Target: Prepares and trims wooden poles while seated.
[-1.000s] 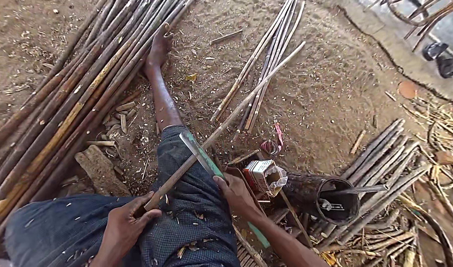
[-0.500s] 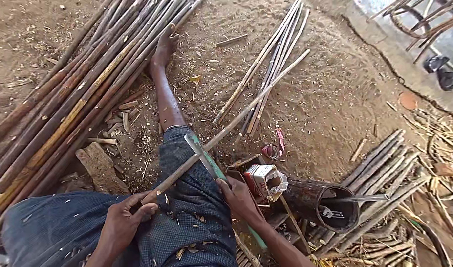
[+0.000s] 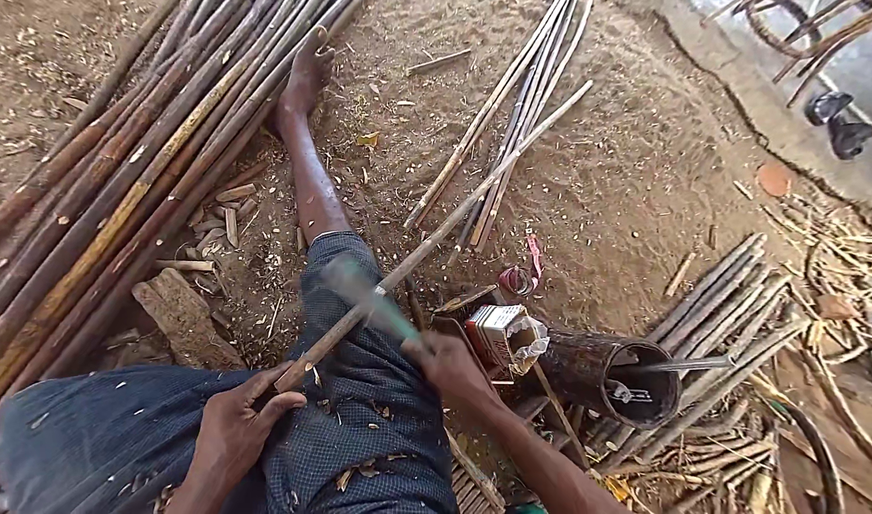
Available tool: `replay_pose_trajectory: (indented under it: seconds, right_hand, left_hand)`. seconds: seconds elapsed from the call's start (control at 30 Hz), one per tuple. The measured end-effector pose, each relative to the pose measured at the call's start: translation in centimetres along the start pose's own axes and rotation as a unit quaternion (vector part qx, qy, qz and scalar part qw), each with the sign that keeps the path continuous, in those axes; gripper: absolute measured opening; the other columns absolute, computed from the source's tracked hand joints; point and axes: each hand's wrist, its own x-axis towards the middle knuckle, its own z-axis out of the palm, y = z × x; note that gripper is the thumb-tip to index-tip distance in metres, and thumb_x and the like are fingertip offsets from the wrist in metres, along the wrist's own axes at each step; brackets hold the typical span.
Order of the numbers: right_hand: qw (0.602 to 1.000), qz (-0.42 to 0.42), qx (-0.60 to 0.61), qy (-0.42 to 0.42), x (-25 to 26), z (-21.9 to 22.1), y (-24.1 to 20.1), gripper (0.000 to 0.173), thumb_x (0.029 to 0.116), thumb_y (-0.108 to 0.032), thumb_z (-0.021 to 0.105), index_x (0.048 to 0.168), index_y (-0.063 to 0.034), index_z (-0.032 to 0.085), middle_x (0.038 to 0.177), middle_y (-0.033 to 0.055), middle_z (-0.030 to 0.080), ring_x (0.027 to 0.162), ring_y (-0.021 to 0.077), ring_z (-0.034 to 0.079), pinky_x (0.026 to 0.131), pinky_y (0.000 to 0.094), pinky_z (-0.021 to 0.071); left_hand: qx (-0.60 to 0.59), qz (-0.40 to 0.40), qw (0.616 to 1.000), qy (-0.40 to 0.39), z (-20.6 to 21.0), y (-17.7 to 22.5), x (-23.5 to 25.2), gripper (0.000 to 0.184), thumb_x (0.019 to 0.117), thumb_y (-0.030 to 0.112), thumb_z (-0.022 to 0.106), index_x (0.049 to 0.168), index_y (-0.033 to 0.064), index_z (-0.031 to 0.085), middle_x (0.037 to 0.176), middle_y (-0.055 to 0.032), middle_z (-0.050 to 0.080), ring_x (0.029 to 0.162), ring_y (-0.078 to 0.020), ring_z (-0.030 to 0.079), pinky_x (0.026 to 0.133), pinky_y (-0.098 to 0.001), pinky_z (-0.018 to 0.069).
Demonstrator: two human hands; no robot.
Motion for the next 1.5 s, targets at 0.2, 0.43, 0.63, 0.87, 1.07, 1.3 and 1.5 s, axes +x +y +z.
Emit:
replay_pose_trajectory:
  seconds: [0.2,0.43,0.63,0.87,1.07,1.3,1.5]
  right_hand:
    - [0.985,0.090,0.101,0.111,0.8,-0.9,2.7,0.062,0.1013,-0.069,0.042,0.101,-0.0103,0.062,0.061,0.0072,0.054,0.045,0.0195,0.050,0.043,0.0382,0.0465]
    - [0.986,0.081,0.091,0.112,0.2,-0.7,2.5,0.061,0.1017,-0.068,0.043,0.099,-0.0102,0.064,0.060,0.0075,0.054,0.045,0.0195,0.050,0.043,0.0375,0.0449]
    - [0.998,0.047,-0.008,0.038,-0.3,-0.5,0.7,0.057,0.1017,-0.062,0.050,0.097,-0.0077,0.068,0.070,0.0105,0.061,0.060,0.0264,0.060,0.057,0.0499,0.0520]
    - [0.999,0.025,-0.013,-0.028,-0.8,-0.3,-0.5,0.052,0.1000,-0.061,0.054,0.091,-0.0118,0.068,0.068,0.0071,0.059,0.060,0.0222,0.059,0.058,0.0464,0.0509]
    - [0.998,0.005,-0.054,0.031,0.0,0.7,0.7,0.051,0.1035,-0.056,0.049,0.094,-0.0097,0.067,0.068,0.0087,0.060,0.062,0.0264,0.062,0.058,0.0514,0.0529]
    - [0.998,0.013,-0.017,0.060,0.2,0.1,0.3,0.050,0.1041,-0.056,0.049,0.095,-0.0092,0.066,0.065,0.0082,0.057,0.054,0.0237,0.057,0.052,0.0468,0.0502]
    - [0.990,0.062,0.066,0.111,0.8,-0.8,1.7,0.062,0.1015,-0.067,0.045,0.098,-0.0082,0.063,0.062,0.0097,0.056,0.047,0.0236,0.054,0.045,0.0427,0.0483]
  left_hand:
    - [-0.079,-0.070,0.994,-0.027,-0.1,-0.1,0.3,0.042,0.0979,0.052,0.056,0.116,0.0193,0.075,0.087,0.0079,0.077,0.072,-0.0090,0.073,0.060,-0.0268,0.0608]
    - [-0.119,-0.106,0.986,-0.045,-0.4,0.4,0.8,0.036,0.1024,0.041,0.052,0.112,0.0141,0.074,0.080,0.0036,0.076,0.067,-0.0099,0.071,0.056,-0.0251,0.0564]
    - [-0.077,-0.063,0.995,-0.017,-0.5,0.0,0.5,0.041,0.0971,0.050,0.058,0.112,0.0159,0.075,0.080,0.0066,0.075,0.066,-0.0065,0.070,0.057,-0.0252,0.0574]
    - [-0.010,-0.044,0.999,-0.004,-0.4,-0.1,0.2,0.056,0.0953,0.068,0.050,0.109,0.0192,0.075,0.077,0.0119,0.072,0.066,-0.0035,0.069,0.060,-0.0269,0.0596]
    - [-0.224,-0.165,0.959,-0.051,-0.3,0.1,1.0,0.041,0.1079,0.032,0.040,0.100,0.0075,0.072,0.068,-0.0038,0.069,0.056,-0.0150,0.065,0.056,-0.0285,0.0558]
    - [-0.285,-0.189,0.939,-0.041,0.1,0.4,1.3,0.044,0.1087,0.028,0.036,0.100,0.0045,0.072,0.059,-0.0028,0.062,0.049,-0.0120,0.059,0.052,-0.0252,0.0533]
    - [-0.345,-0.221,0.911,-0.047,0.5,0.8,1.5,0.053,0.1108,0.031,0.028,0.098,0.0025,0.070,0.056,-0.0003,0.055,0.047,-0.0096,0.055,0.050,-0.0235,0.0523]
